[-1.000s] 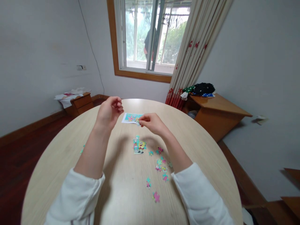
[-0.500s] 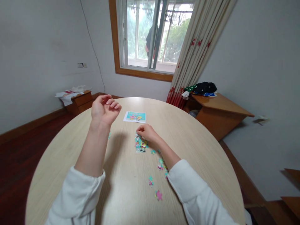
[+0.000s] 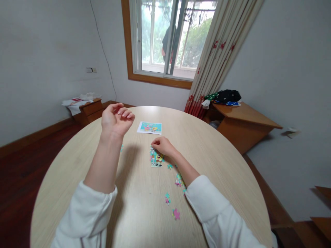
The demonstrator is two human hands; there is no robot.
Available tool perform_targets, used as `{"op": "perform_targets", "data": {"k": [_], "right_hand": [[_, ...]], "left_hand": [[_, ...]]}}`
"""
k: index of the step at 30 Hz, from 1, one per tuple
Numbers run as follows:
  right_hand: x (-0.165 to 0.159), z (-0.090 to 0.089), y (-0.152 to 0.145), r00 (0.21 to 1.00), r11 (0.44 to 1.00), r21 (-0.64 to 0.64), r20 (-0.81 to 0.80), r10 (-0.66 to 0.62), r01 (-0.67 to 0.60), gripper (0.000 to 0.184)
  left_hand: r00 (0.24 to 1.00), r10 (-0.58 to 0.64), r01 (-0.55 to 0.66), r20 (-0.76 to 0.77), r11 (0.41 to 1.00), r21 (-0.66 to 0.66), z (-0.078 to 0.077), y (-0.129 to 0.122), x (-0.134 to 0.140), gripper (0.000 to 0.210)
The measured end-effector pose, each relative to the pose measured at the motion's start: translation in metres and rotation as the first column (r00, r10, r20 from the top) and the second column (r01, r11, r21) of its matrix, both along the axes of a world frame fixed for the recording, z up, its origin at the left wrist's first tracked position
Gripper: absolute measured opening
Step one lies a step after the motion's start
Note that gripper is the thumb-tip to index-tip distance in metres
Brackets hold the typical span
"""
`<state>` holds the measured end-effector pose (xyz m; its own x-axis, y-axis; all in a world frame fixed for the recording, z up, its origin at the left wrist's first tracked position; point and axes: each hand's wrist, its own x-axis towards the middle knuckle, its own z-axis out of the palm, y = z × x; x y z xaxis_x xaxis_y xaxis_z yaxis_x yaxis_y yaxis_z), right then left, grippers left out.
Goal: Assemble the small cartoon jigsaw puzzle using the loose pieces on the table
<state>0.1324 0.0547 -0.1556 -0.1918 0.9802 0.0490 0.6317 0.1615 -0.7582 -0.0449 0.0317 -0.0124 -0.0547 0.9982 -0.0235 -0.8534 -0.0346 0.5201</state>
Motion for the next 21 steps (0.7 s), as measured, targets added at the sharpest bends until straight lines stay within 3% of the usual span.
{"op": "perform_targets", "data": {"k": [21], "right_hand": [[-0.0056,-0.0028,-0.0019,0.997,0.998,0.053,0.075,0.02,-0.025,0.012]], "left_hand": [[1.0,-0.012,0.012,-0.002,1.0,0.002,0.0,0.0015,-0.0022,0.022]]}}
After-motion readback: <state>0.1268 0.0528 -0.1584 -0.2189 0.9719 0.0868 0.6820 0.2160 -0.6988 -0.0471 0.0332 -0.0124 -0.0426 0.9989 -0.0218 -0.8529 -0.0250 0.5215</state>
